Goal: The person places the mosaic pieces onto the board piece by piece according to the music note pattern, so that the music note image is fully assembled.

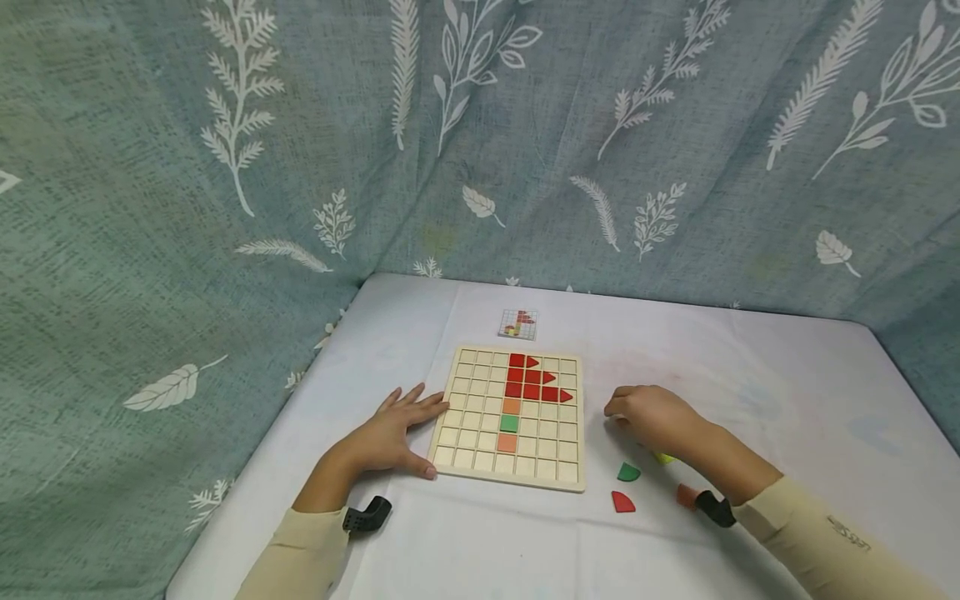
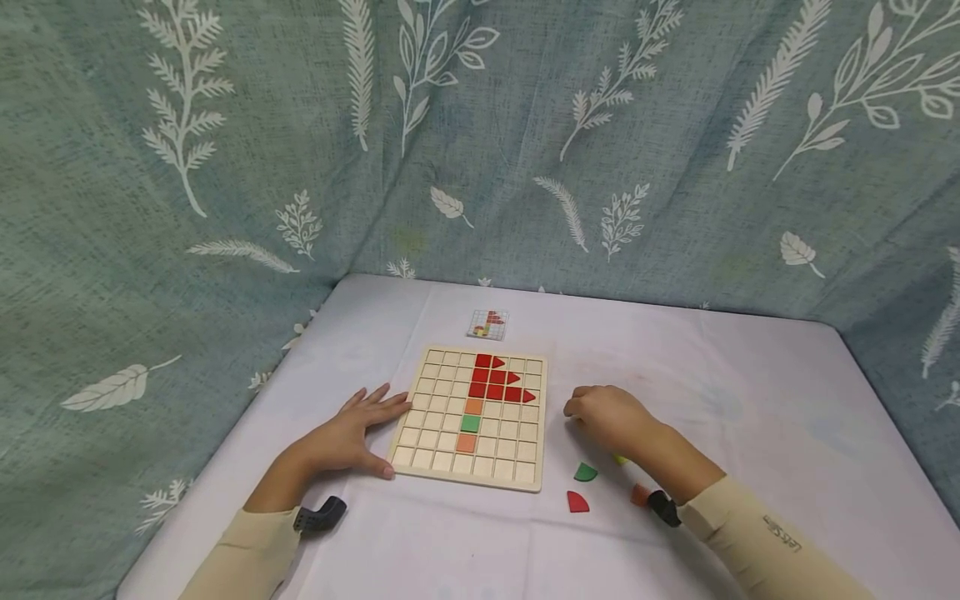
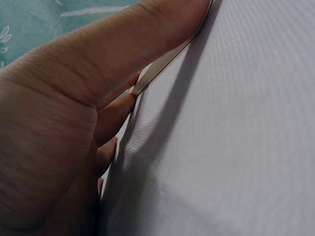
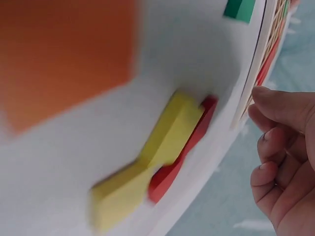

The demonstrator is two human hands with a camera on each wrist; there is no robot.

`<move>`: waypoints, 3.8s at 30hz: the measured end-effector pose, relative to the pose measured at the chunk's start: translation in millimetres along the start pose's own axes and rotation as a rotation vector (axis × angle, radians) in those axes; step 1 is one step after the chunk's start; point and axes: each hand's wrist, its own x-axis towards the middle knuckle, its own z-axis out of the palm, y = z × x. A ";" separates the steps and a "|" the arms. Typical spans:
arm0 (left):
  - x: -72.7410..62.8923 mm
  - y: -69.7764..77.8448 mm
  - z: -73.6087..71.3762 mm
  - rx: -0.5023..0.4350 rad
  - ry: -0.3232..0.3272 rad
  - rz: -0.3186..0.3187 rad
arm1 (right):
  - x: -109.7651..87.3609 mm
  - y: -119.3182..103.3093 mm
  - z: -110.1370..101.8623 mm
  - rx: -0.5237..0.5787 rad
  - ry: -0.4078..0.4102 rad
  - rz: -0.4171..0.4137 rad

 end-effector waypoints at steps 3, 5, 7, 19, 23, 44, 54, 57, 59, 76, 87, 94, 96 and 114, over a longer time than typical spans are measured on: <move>0.0 -0.5 0.3 0.000 0.001 0.001 | -9.5 9.3 -1.9 0.009 -0.014 0.037; -0.4 -0.5 0.3 -0.003 0.002 0.000 | -15.5 15.2 -2.1 0.023 -0.011 0.056; -0.7 -0.4 0.4 -0.002 0.003 -0.001 | -21.4 21.4 -1.4 0.024 -0.006 0.071; -3.4 1.4 -1.5 -0.002 0.002 -0.003 | -51.2 46.3 -5.8 0.058 -0.017 0.128; -3.4 1.5 -2.4 -0.001 0.005 -0.001 | -55.8 48.9 -5.8 0.047 0.005 0.073; -1.0 1.6 -2.4 -0.005 0.008 0.019 | -47.1 49.6 3.1 0.073 -0.041 0.080; -1.5 3.7 -4.2 -0.013 0.005 0.014 | -35.5 47.4 7.9 0.118 -0.119 0.249; -1.8 4.3 -4.5 -0.007 0.003 0.013 | -33.2 48.2 7.1 0.120 -0.110 0.254; -2.0 4.3 -4.6 -0.005 0.003 0.014 | -32.0 47.8 6.4 0.123 -0.099 0.251; -0.8 4.3 -3.0 -0.011 0.014 0.005 | 2.5 -3.8 11.0 0.144 -0.036 0.202; -1.0 6.3 -4.8 -0.006 0.003 -0.015 | 22.2 -43.1 20.4 0.138 0.048 -0.044; -0.1 7.6 -4.9 -0.009 -0.004 -0.019 | 27.1 -65.1 20.5 0.156 0.050 -0.105; 0.0 7.6 -5.3 -0.006 -0.005 -0.020 | 29.1 -69.7 21.2 0.161 0.044 -0.104; 1.9 4.4 -4.3 -0.018 -0.002 -0.013 | 51.0 -103.5 30.6 0.151 0.029 -0.221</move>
